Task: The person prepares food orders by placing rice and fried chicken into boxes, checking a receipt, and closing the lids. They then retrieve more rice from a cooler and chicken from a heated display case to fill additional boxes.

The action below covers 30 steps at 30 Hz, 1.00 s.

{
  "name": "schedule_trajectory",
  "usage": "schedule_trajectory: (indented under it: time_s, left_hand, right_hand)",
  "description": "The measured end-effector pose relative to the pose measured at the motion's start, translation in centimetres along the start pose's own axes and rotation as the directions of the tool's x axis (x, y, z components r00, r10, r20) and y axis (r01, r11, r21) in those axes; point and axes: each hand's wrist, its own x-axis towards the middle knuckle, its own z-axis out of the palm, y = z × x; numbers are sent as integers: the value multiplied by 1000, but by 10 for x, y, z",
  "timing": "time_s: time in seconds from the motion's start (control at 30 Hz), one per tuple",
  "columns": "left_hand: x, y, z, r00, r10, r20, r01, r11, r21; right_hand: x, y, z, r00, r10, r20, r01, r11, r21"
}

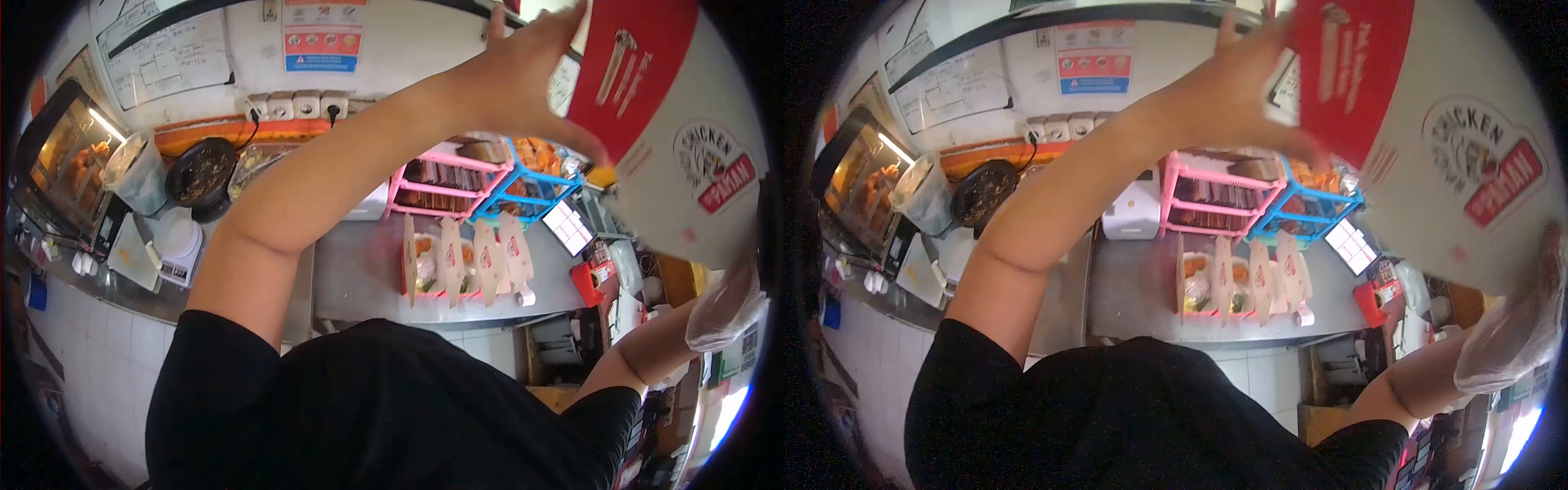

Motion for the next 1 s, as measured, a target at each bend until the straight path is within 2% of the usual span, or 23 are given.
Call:
schedule_trajectory:
  time_s: [0.1,0.17,0.23,0.27,0.3,0.33,0.37,0.4,0.43,0.47,0.5,0.57,0.6,0.67,0.7,0.73,0.8,0.9,0.97,1.0]
  left_hand:
    - [-59,4,-24,994,-99,-53,70,914,-400]
    - [-105,10,-37,910,-405,86,341,617,-709]
    - [-153,16,-48,742,-596,307,490,169,-856]
    - [-178,18,-51,639,-636,433,506,-76,-859]
    - [-212,15,-51,566,-671,480,375,-309,-874]
    - [-242,12,-49,496,-685,534,204,-506,-838]
    - [-262,17,-46,488,-698,525,209,-490,-846]
    - [-278,25,-42,417,-765,492,55,-519,-853]
    - [-295,32,-41,336,-822,461,-106,-519,-848]
    - [-316,36,-41,325,-837,441,-106,-495,-862]
    - [-337,40,-41,279,-862,423,-145,-473,-869]
    - [-355,55,-54,221,-892,395,-183,-436,-881]
    - [-359,63,-63,209,-876,434,-187,-471,-862]
    - [-373,73,-78,192,-860,473,-190,-506,-842]
    - [-386,75,-86,167,-847,505,-174,-529,-831]
    - [-396,76,-92,141,-832,537,-160,-554,-817]
    - [-409,76,-105,139,-849,509,-134,-526,-840]
    - [-427,72,-129,125,-856,502,-112,-515,-850]
    - [-437,67,-146,110,-843,527,-114,-537,-836]
    - [-442,65,-155,74,-842,535,-75,-540,-839]
  right_hand:
    - [-27,16,37,969,246,-15,-229,920,318]
    - [-45,20,75,892,446,69,-411,740,532]
    - [-60,9,122,723,630,285,-596,359,718]
    - [-65,-9,146,616,662,427,-583,18,812]
    - [-68,-36,157,530,463,710,-692,-248,678]
    - [-86,-49,180,580,245,777,-715,-304,629]
    - [-104,-62,203,597,-1,802,-757,-332,563]
    - [-121,-75,226,580,-233,781,-804,-322,501]
    - [-127,-97,229,524,-206,826,-846,-11,534]
    - [-132,-119,232,465,-178,867,-813,301,498]
    - [-142,-129,248,465,-201,862,-813,289,506]
    - [-178,-138,292,367,-247,897,-701,560,442]
    - [-183,-144,303,365,-260,894,-704,551,448]
    - [-191,-152,322,208,-366,907,-796,475,374]
    - [-200,-153,332,206,-369,906,-799,471,373]
    - [-211,-153,344,38,-418,908,-903,374,210]
    - [-229,-162,361,-125,-477,870,-961,276,14]
    - [-256,-187,378,-80,-554,829,-986,163,14]
    - [-269,-203,384,-15,-533,846,-993,104,48]
    - [-267,-213,384,8,-521,853,-995,83,60]
